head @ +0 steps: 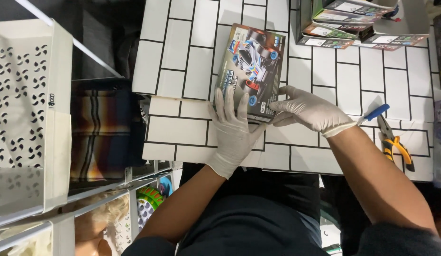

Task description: Assembling a plastic toy car model kit, including unboxing and using nippers to remove parts from a sprue.

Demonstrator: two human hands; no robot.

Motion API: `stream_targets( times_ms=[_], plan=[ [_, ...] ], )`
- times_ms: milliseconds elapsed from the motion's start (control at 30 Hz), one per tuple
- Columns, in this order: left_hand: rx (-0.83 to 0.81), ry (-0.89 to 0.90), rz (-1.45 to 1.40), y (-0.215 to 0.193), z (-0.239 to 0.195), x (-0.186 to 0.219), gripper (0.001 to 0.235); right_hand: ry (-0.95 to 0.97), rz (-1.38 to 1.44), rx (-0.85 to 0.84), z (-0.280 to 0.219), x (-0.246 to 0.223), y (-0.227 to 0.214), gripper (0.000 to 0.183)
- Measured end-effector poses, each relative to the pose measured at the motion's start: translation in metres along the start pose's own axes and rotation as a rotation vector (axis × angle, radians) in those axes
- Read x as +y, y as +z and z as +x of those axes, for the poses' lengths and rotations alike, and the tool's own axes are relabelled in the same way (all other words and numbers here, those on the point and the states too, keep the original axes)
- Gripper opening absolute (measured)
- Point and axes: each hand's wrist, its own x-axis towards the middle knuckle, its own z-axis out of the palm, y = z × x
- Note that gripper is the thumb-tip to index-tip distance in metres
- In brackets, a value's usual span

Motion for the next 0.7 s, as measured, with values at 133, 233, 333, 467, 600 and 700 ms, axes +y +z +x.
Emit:
stream_targets(
  times_ms=[133, 233, 333, 467, 600, 700],
  plan=[
    [-0.017, -0.005, 0.004, 0.002, 0.002, 0.000, 0.116, 0.000, -0.032, -0.021, -0.004, -0.005, 0.004, 0.084],
    [-0.009, -0.035, -0.011, 0.003, 0.004, 0.002, 0.113, 0.012, -0.040, -0.018, -0.011, -0.012, 0.007, 0.085],
    [-0.002, -0.042, -0.001, 0.003, 0.003, -0.002, 0.114, 0.021, -0.106, 0.000, -0.018, -0.015, 0.010, 0.085],
    [-0.055, 0.024, -0.066, -0.011, -0.001, -0.016, 0.117, -0.059, -0.191, 0.000, -0.006, 0.008, 0.001, 0.085],
    [-0.094, 0.042, -0.202, -0.036, 0.005, -0.038, 0.102, -0.103, -0.259, 0.157, -0.011, 0.009, 0.009, 0.085],
    [-0.133, 0.102, -0.120, -0.032, -0.001, -0.054, 0.094, -0.210, -0.356, 0.282, -0.007, 0.018, 0.026, 0.083]
  ],
)
